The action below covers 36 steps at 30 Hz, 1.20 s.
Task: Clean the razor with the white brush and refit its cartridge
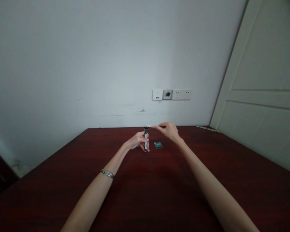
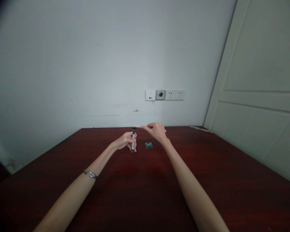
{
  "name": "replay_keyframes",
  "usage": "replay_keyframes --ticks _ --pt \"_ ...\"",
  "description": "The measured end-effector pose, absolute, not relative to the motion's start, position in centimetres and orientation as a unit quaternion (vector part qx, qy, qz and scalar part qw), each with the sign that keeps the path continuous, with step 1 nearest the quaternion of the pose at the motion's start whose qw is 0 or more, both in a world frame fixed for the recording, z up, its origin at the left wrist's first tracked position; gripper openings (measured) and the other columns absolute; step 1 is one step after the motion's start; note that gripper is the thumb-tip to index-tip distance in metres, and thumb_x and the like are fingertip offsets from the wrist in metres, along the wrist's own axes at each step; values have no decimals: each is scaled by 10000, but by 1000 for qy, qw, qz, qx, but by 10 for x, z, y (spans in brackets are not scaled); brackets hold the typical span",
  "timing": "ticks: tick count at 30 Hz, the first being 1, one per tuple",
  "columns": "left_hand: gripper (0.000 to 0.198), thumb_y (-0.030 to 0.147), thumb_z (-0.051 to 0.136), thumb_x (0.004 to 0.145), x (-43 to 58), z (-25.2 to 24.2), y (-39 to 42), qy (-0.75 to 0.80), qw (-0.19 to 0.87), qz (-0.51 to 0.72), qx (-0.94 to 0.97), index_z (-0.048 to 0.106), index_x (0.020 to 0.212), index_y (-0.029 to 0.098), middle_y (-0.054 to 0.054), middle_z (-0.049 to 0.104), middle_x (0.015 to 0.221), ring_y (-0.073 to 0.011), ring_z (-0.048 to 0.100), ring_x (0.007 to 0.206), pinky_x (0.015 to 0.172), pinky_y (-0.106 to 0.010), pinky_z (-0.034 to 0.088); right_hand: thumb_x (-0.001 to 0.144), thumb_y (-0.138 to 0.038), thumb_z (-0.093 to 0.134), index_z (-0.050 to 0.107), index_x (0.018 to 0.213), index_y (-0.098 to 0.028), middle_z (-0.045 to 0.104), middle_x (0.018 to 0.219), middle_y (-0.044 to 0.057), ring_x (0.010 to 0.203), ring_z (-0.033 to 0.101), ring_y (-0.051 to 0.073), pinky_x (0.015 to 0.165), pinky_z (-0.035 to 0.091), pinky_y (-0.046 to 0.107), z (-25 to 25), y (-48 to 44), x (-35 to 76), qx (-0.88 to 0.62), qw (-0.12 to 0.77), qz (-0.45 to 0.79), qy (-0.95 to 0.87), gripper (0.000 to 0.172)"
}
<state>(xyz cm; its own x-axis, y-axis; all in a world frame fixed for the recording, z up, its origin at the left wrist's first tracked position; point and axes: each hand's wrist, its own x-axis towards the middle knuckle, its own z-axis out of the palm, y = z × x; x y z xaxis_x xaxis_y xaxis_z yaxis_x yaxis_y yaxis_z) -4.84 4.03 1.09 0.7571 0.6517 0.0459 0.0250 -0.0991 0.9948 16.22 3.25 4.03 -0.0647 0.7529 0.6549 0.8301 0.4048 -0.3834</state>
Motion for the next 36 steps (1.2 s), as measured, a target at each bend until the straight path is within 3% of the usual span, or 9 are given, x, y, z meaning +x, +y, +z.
replay_keyframes --ticks 20,28,32,36 --pt "312 255 600 731 -44 7 41 236 626 238 704 330 870 181 -41 633 607 -237 667 566 441 -268 509 718 -706 454 699 630 -133 517 502 6 516 419 105 493 269 225 48 31 166 -505 415 27 -756 629" --pt "270 260 590 764 -47 9 43 239 566 265 743 350 859 178 -53 644 661 -212 666 584 458 -243 494 697 -681 502 658 571 -125 432 473 -12 505 365 95 473 241 227 44 36 190 -530 387 46 -753 591" --pt "264 259 591 777 -47 2 51 258 529 304 749 366 889 177 -56 652 721 -180 667 646 520 -229 495 731 -626 506 640 622 -114 423 500 -20 503 355 84 465 249 221 48 33 192 -479 433 131 -752 540" --pt "242 239 566 792 -45 -8 58 292 499 321 750 389 943 172 -64 655 767 -162 661 669 533 -215 479 743 -536 540 627 837 -130 426 545 -42 440 357 64 393 254 196 37 19 169 -418 498 351 -673 426"
